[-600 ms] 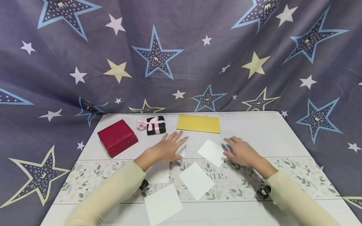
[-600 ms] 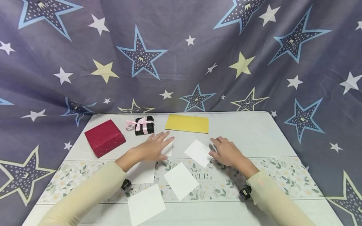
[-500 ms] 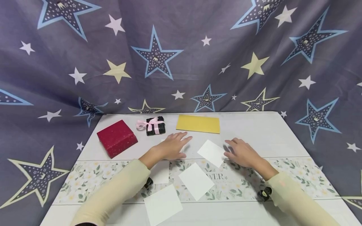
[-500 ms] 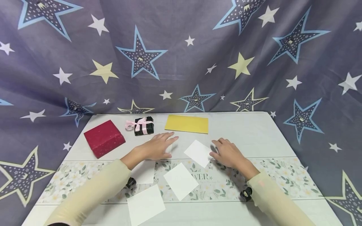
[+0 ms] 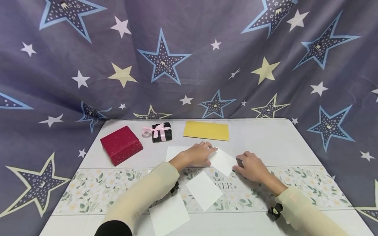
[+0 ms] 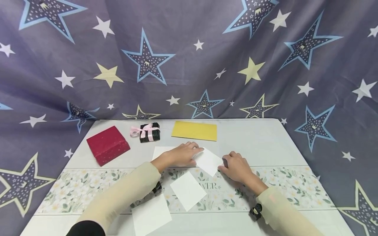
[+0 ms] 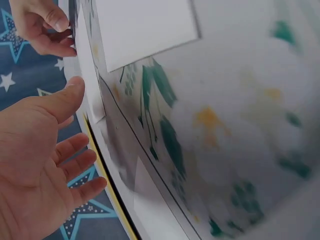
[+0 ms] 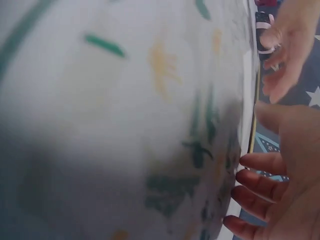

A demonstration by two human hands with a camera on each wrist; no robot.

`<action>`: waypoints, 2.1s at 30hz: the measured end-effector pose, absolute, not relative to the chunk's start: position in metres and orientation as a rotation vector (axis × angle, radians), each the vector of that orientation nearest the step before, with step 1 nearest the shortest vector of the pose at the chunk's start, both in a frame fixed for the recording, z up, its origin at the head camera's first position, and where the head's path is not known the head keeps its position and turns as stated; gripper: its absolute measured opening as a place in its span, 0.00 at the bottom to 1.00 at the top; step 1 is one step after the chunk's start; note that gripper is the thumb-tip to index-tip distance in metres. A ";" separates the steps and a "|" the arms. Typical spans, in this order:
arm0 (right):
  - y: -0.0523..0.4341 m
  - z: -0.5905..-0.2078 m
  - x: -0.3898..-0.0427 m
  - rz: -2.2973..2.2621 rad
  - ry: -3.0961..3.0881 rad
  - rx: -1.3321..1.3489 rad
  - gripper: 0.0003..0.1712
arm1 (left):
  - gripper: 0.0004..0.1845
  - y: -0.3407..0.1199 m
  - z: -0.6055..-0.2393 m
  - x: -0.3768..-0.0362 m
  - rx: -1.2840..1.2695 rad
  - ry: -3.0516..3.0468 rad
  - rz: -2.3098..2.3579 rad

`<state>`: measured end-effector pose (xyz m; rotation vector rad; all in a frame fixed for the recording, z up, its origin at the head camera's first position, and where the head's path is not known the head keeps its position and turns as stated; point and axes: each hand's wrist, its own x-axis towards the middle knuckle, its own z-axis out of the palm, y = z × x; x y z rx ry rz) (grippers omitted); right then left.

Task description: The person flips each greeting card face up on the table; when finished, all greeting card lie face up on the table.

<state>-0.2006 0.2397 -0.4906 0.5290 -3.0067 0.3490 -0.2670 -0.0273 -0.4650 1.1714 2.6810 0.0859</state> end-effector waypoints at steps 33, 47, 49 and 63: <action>0.222 -0.487 -0.207 0.442 -3.137 0.227 0.29 | 0.41 0.007 -0.467 -0.282 1.017 2.675 -0.076; 0.219 -0.487 -0.217 0.618 -3.272 0.021 0.37 | 0.39 -0.002 -0.472 -0.282 1.069 2.695 -0.024; 0.219 -0.487 -0.218 0.649 -3.289 -0.002 0.38 | 0.40 -0.003 -0.471 -0.280 1.070 2.693 -0.028; 0.205 -0.485 -0.208 0.710 -3.207 0.085 0.29 | 0.41 -0.007 -0.471 -0.275 1.069 2.699 -0.039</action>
